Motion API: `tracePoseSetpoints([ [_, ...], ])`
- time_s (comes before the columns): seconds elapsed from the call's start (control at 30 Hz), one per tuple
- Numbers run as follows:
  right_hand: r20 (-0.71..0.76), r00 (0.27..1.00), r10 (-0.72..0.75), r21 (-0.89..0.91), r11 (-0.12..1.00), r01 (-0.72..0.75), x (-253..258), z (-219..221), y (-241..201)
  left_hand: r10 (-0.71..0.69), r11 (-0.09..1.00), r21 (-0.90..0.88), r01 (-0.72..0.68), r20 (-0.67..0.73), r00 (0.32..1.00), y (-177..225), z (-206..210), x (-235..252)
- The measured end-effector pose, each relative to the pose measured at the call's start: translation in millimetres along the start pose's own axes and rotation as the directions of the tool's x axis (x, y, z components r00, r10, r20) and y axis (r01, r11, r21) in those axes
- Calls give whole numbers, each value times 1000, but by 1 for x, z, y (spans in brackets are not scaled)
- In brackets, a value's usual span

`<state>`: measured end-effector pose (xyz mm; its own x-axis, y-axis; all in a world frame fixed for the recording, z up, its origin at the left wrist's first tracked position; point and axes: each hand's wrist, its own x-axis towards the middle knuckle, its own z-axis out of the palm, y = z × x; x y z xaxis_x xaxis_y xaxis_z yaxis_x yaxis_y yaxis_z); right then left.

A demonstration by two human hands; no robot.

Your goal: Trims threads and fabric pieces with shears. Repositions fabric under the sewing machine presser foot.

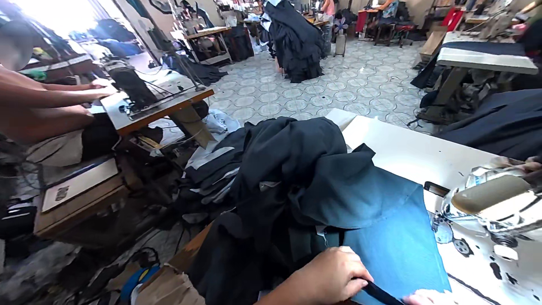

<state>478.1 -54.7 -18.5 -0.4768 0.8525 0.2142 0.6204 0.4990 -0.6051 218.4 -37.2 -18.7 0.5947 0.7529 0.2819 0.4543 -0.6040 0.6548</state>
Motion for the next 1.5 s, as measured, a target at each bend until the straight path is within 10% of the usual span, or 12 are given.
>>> tracePoseSetpoints([
  [0.27, -435, 898, 67, -241, 952, -188, 19, -21, -2, 336, 928, 324, -185, -510, 792, 28, -10, 15],
  [0.37, -193, 923, 332, 98, 943, -318, 18, -36, -30, 347, 893, 425, -149, -440, 828, 23, -15, 15],
  [0.53, 269, 871, 411, 957, -13, -290, 20, -19, -49, -73, 879, 472, 64, 1, 997, 31, -31, 16],
  [0.7, 95, 964, 248, 940, -341, -5, 23, 4, -45, -456, 882, 216, 420, 161, 875, 24, -51, 31],
  [0.77, 37, 974, 223, 953, -301, 32, 13, 17, -26, -154, 895, -413, 168, 67, 986, 3, -44, 14],
  [0.87, 64, 955, 289, 969, -247, 10, 1, 22, 0, 90, 309, -937, -164, -142, 986, 13, -15, 9],
  [0.93, 133, 863, 487, 991, -88, -103, 12, 6, -20, 92, 326, -935, -138, -114, 989, 8, -7, 17],
  [1.1, 92, 961, 259, 982, 136, -130, 24, 6, 8, -188, 906, -383, 179, 14, 982, -22, -19, 76],
  [1.2, 119, 906, 405, 896, 349, -273, 37, 1, 3, -637, 765, -93, 637, 32, 770, -29, -34, 111],
  [1.3, 90, 894, 439, 812, 487, -321, 53, -11, 0, -348, 937, -75, 340, -176, 921, -19, -40, 108],
  [1.4, 186, 929, 319, 765, 547, -341, 55, -23, 6, -54, 974, -196, 116, 299, 953, 2, -34, 93],
  [1.5, 507, 861, 34, 646, 646, -406, 53, -50, 21, 108, 683, -694, 228, 405, 908, -12, -32, 85],
])
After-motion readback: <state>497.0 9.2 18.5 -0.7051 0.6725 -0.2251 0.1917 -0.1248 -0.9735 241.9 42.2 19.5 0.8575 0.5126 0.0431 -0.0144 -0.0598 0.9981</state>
